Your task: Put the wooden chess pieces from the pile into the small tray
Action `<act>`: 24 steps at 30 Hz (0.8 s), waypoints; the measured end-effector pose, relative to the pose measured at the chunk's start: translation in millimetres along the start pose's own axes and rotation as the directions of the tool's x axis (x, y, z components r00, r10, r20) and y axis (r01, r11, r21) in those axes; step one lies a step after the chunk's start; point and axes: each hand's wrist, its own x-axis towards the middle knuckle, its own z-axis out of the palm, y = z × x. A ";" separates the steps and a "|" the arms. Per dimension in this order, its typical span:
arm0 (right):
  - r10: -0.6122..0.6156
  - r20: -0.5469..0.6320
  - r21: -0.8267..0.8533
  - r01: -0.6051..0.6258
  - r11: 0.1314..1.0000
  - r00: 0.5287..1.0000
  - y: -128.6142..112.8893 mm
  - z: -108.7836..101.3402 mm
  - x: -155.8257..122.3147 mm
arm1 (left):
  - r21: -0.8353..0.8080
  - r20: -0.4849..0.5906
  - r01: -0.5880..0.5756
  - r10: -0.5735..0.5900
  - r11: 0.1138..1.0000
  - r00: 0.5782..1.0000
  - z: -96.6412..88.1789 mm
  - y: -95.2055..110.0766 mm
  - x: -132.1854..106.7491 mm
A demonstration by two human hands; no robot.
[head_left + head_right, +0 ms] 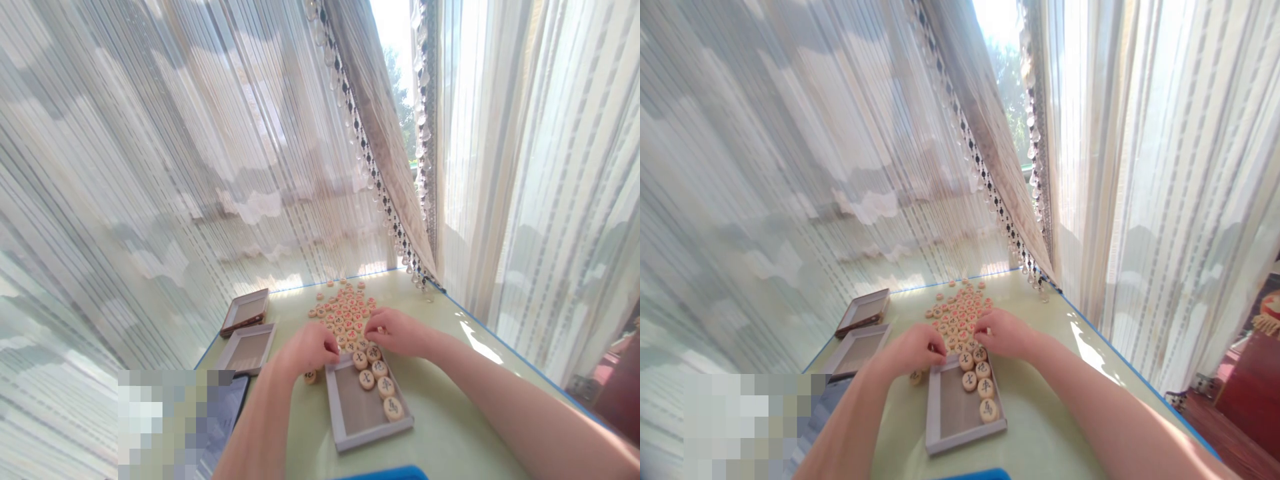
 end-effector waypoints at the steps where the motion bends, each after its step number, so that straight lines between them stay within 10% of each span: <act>1: 0.012 0.026 0.000 -0.012 1.000 1.000 0.1 0.2 0.0 | -0.004 0.002 -0.007 0.007 1.000 1.000 1.3 -1.0 0.8; 12: 0.019 -0.067 -0.020 -0.020 1.000 0.998 13.5 5.0 4.0 | -0.019 0.000 -0.051 0.051 0.999 0.999 5.7 -2.3 2.5; 20: 0.036 -0.037 -0.208 -0.043 0.977 0.999 17.6 0.7 3.1 | 0.137 -0.279 0.003 0.036 0.991 0.960 9.7 8.8 7.7; 24: 0.175 -0.070 -0.274 -0.188 0.943 0.982 23.8 -7.8 3.7 | 0.124 -0.232 -0.004 0.033 0.992 0.972 11.9 8.2 11.7</act>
